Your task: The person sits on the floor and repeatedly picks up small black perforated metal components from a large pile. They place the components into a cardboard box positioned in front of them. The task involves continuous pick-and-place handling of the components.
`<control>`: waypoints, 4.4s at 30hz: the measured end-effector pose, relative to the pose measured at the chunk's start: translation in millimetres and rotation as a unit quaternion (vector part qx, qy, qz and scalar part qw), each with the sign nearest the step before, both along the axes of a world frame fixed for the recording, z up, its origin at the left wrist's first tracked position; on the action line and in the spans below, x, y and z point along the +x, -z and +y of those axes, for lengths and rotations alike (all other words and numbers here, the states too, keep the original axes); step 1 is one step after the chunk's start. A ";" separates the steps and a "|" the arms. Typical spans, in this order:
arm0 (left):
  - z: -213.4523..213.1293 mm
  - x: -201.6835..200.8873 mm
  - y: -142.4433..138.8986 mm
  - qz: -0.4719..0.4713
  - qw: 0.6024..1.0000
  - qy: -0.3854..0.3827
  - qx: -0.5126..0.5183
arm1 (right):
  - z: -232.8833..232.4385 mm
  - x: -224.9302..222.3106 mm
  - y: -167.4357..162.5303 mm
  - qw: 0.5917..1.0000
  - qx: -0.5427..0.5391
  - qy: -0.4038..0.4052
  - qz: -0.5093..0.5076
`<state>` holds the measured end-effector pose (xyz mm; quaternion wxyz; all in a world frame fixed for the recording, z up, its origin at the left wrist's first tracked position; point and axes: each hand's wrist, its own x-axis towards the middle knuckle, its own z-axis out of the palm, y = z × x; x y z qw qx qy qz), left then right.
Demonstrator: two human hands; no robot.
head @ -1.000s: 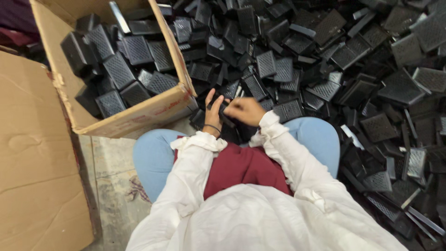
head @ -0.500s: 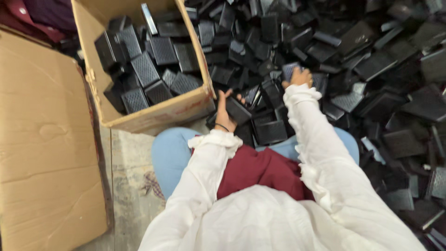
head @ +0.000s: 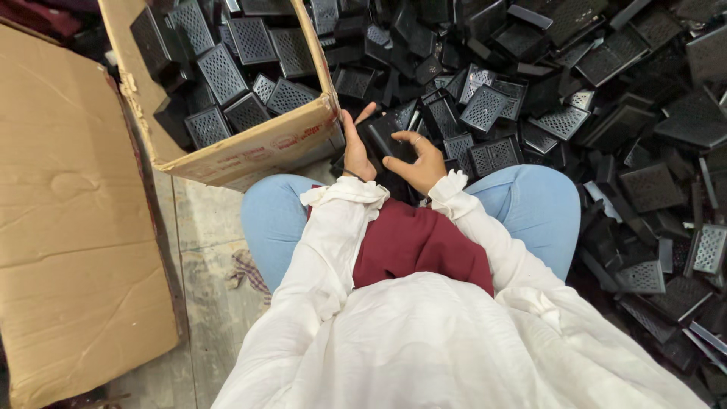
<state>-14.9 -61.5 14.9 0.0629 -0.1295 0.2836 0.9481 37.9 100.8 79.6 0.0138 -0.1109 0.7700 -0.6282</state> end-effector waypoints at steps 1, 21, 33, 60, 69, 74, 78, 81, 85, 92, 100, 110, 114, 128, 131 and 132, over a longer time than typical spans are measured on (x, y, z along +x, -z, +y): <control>0.2 1.3 0.5 0.009 1.000 0.003 0.002 | -2.3 0.8 -2.8 1.000 0.021 0.010 0.019; 25.2 9.0 7.5 0.078 0.992 0.000 -0.094 | -9.8 -3.3 49.3 0.999 0.022 0.016 -0.024; 14.0 8.7 -28.7 0.060 0.997 0.057 0.002 | 31.0 -26.3 58.9 0.901 -0.294 -0.016 -0.318; 23.0 29.2 4.4 0.198 0.821 0.156 -0.513 | 73.1 -47.0 48.2 0.997 0.055 0.029 -0.054; 22.8 43.4 -16.1 0.267 0.634 0.039 -0.724 | 60.0 -46.0 51.7 0.989 -0.091 0.025 -0.115; 25.4 41.6 -21.4 0.334 0.530 0.009 -0.779 | 61.8 -51.8 64.0 0.960 -0.177 0.044 -0.210; 31.2 45.0 -22.0 0.333 0.461 0.003 -0.822 | 51.3 -45.2 64.5 0.972 -0.085 0.093 -0.200; 35.0 47.8 -30.9 0.297 0.470 -0.010 -0.831 | 34.1 -30.0 51.8 0.984 0.076 0.146 0.074; 25.1 49.4 -67.4 0.236 0.587 -0.096 -0.768 | 20.1 -13.0 28.8 0.973 0.045 0.113 0.198; -81.9 11.0 -146.3 0.183 0.659 -0.267 -0.679 | 49.8 -19.6 31.5 0.953 0.244 -0.070 0.166; -204.0 -54.9 -171.8 0.163 0.485 -0.321 -0.797 | 129.1 -91.8 -1.8 0.826 0.514 0.207 -0.105; 46.3 56.4 -67.4 0.351 0.640 -0.083 -0.679 | 131.4 -108.6 11.4 0.848 0.418 0.273 -0.180; 93.0 -3.5 -34.9 0.207 0.660 0.010 -0.723 | 132.9 -108.2 17.0 0.885 0.325 0.297 -0.151; 111.5 -60.5 -24.6 -0.013 0.687 0.048 -0.725 | 119.3 -84.8 36.3 0.924 0.250 0.230 0.174; 82.2 -44.2 -16.7 0.071 0.746 -0.076 -0.657 | 74.0 -72.7 40.5 0.938 0.222 0.167 0.208; 69.9 -34.2 -13.0 0.112 0.764 -0.106 -0.626 | 58.0 -65.7 42.9 0.952 0.200 0.148 0.177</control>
